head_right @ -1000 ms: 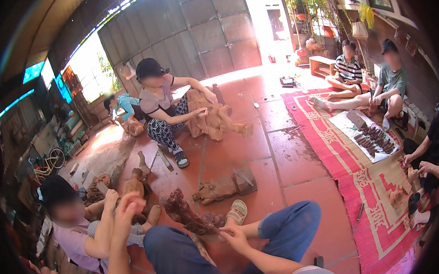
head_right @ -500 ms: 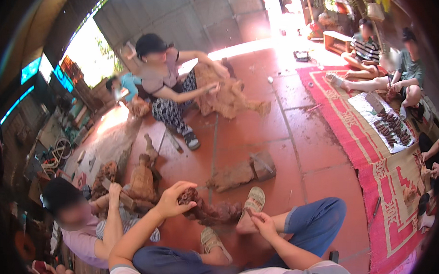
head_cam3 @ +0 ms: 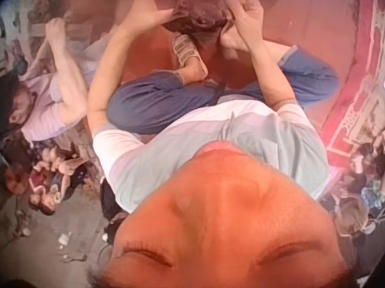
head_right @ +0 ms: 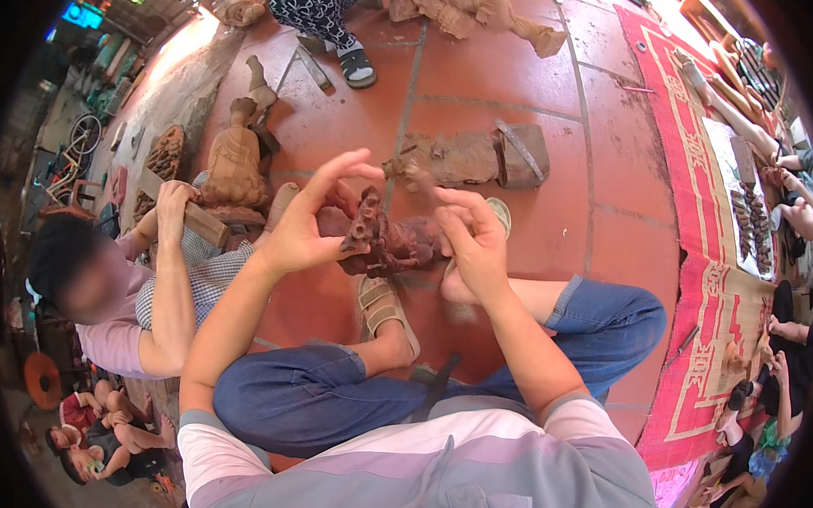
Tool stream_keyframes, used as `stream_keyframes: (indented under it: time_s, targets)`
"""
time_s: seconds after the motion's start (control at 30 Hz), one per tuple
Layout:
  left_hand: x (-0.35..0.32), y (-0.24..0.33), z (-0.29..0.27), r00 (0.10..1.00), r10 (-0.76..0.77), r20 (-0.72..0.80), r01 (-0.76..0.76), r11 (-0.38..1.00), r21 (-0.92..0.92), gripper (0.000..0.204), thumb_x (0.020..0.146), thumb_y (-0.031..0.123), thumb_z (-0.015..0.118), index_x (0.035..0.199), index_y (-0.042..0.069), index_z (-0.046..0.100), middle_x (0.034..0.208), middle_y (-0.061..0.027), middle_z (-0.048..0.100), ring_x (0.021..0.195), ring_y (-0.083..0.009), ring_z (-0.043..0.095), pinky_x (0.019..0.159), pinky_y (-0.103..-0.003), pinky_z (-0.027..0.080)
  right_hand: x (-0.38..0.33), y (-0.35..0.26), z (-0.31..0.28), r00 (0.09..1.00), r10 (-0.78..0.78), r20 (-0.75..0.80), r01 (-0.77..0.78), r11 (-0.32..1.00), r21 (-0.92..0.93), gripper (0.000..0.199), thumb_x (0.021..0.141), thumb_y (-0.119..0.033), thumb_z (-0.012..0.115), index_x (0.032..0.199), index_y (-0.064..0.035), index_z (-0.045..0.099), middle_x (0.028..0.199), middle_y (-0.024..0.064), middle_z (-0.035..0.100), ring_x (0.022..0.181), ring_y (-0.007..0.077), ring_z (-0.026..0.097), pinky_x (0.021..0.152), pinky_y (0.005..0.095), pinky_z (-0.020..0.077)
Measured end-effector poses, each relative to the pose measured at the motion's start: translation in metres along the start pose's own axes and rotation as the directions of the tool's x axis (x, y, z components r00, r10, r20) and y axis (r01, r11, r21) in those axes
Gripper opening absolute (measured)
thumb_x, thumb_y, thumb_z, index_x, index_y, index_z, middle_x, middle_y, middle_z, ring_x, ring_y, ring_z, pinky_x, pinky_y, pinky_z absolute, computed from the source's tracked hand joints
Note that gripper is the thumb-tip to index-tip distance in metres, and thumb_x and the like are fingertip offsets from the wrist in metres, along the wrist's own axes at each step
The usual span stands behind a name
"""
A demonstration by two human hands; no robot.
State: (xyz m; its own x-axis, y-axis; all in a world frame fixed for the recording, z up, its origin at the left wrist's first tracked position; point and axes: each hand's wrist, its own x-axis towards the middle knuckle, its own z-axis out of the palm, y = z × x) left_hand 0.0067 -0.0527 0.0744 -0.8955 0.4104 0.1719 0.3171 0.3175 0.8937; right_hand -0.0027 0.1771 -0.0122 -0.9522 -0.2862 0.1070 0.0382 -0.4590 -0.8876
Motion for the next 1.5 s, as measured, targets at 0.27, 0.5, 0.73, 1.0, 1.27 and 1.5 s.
stream_keyframes:
  time_s: [0.27,0.5,0.73,1.0,1.27,1.5]
  targets:
    - [0.002,0.004,0.002,0.997,0.001,-0.074,0.004,0.998,0.062,0.112,0.059,0.012,0.081,0.147,0.012,0.013,0.128,-0.0094,0.047,0.079,-0.0114,0.048,0.077,-0.026,0.044,0.007,-0.022,0.026,0.968,-0.155,0.196,0.208,0.934,-0.291,0.022,0.087,0.0,0.059,0.108,-0.0009,0.065,0.097,0.0069,0.066,0.082,0.0087,0.06,0.071,0.022,0.0483]
    - [-0.004,0.001,0.006,0.991,-0.089,-0.102,0.089,0.996,-0.008,0.112,0.06,0.009,0.077,0.148,0.014,0.009,0.13,-0.0078,0.043,0.077,-0.0117,0.046,0.077,-0.025,0.043,0.008,-0.038,0.024,0.96,-0.277,0.038,0.278,0.96,-0.023,0.022,0.085,0.002,0.06,0.106,0.001,0.064,0.095,0.0077,0.067,0.085,0.0073,0.06,0.075,0.0219,0.0485]
    - [0.009,0.007,-0.001,0.983,-0.127,-0.132,0.129,0.992,0.012,0.105,0.062,0.002,0.066,0.148,0.015,0.007,0.129,-0.0085,0.041,0.079,-0.0092,0.047,0.078,-0.025,0.042,-0.001,0.026,-0.026,0.977,-0.134,0.168,0.208,0.79,-0.576,0.025,0.084,0.001,0.061,0.108,-0.0045,0.065,0.079,0.0064,0.063,0.067,0.0113,0.056,0.061,0.0241,0.0453]
    - [-0.002,0.003,0.004,0.978,-0.106,-0.182,0.101,0.994,-0.034,0.103,0.064,0.005,0.068,0.148,0.014,0.008,0.131,-0.008,0.04,0.078,-0.0089,0.047,0.077,-0.023,0.042,0.023,-0.041,0.043,0.911,-0.355,0.208,0.402,0.878,-0.262,0.025,0.089,0.001,0.054,0.113,-0.0013,0.061,0.088,0.0045,0.064,0.075,0.0097,0.057,0.067,0.0235,0.0465]
    - [-0.005,-0.005,0.003,0.982,-0.132,-0.132,0.114,0.984,-0.138,0.1,0.067,0.011,0.065,0.148,0.014,0.007,0.13,-0.0089,0.039,0.085,-0.0099,0.047,0.08,-0.022,0.041,-0.036,0.079,-0.065,0.998,0.003,-0.063,-0.027,0.925,-0.379,0.026,0.09,-0.005,0.055,0.116,-0.0021,0.06,0.092,0.0035,0.065,0.081,0.0098,0.058,0.069,0.022,0.0461]
    - [-0.022,-0.017,-0.017,0.951,-0.304,-0.053,0.255,0.872,-0.419,0.041,0.088,0.023,0.052,0.122,0.0,0.052,0.112,-0.0073,0.054,0.099,-0.0144,0.051,0.09,-0.028,0.038,-0.073,0.09,-0.105,0.956,0.207,-0.206,-0.243,0.956,-0.166,0.027,0.095,-0.019,0.052,0.118,-0.006,0.058,0.064,-0.0036,0.048,0.048,0.0014,0.035,0.041,0.0161,0.0262]
